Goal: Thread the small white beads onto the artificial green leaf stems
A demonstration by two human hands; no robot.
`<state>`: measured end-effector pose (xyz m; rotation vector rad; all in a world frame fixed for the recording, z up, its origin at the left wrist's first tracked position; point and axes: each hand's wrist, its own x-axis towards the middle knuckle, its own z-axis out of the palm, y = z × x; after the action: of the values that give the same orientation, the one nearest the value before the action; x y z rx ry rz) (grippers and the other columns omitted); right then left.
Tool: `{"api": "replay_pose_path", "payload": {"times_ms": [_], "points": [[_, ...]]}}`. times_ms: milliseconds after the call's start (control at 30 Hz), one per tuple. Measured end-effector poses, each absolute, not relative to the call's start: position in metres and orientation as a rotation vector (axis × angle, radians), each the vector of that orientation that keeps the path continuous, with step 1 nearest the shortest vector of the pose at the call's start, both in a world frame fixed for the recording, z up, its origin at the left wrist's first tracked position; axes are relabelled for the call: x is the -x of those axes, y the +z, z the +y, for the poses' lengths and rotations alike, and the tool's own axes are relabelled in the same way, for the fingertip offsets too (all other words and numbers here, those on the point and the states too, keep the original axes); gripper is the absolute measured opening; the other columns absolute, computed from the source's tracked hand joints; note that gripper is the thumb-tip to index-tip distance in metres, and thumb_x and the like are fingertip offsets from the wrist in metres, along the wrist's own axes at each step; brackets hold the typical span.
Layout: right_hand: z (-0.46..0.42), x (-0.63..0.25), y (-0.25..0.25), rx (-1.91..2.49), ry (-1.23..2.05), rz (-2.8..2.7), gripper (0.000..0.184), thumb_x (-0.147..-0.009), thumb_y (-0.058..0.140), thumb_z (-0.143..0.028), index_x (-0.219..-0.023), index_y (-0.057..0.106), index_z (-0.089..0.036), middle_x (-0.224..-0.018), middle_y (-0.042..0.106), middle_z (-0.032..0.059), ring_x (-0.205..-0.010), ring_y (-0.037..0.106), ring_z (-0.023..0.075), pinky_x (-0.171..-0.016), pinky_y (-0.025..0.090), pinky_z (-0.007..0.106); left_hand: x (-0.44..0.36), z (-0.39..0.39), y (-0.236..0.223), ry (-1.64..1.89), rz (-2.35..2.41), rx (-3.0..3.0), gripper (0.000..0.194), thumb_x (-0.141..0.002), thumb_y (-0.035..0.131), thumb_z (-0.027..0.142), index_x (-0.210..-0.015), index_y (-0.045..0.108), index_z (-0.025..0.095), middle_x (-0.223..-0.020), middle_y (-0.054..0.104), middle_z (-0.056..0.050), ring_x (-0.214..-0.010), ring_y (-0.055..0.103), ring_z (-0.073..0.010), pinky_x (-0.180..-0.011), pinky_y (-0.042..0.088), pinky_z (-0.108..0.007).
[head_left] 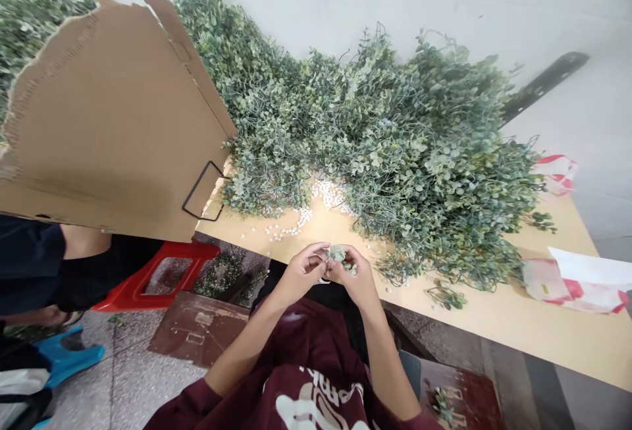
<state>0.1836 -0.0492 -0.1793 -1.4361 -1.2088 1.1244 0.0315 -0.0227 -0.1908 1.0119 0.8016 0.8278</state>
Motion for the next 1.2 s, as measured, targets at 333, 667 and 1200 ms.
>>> {"api": "replay_pose_path", "payload": {"times_ms": [333,667,1200], "points": [[-0.027,-0.181,-0.186,1.508,1.082,-1.309,0.027,-0.087,0.056,-0.044,-0.089,0.059,-0.018,-0.075,0.061,0.0013,-0.068,0.055,0.0144,-0.066,0.045,0.025,-0.029,-0.007,-0.199,1.219,0.834,-0.881,0.012,-0.079,0.061,0.028,-0.083,0.056,0.017,-0.089,0.060,-0.005,-0.093,0.061,-0.0196,-0.094,0.045,-0.036],[0.020,-0.174,-0.199,1.356,1.198,-1.203,0.051,-0.094,0.029,-0.055,-0.111,0.060,-0.019,-0.102,0.068,0.0109,-0.084,0.066,0.0197,-0.077,0.054,0.034,-0.016,-0.003,-0.220,1.298,0.811,-0.843,0.023,-0.090,0.056,0.042,-0.096,0.052,0.019,-0.066,0.049,0.003,-0.060,0.046,-0.0105,-0.068,0.043,-0.027],[0.078,-0.158,-0.194,1.846,0.690,-1.929,0.014,-0.088,0.047,-0.023,-0.079,0.058,-0.020,-0.064,0.062,0.0023,-0.060,0.058,0.0159,-0.061,0.037,0.025,-0.015,0.008,-0.224,1.163,0.932,-1.045,0.053,-0.098,0.032,0.055,-0.139,0.030,0.021,-0.095,0.054,-0.004,-0.064,0.048,-0.0107,-0.071,0.044,-0.028]]}}
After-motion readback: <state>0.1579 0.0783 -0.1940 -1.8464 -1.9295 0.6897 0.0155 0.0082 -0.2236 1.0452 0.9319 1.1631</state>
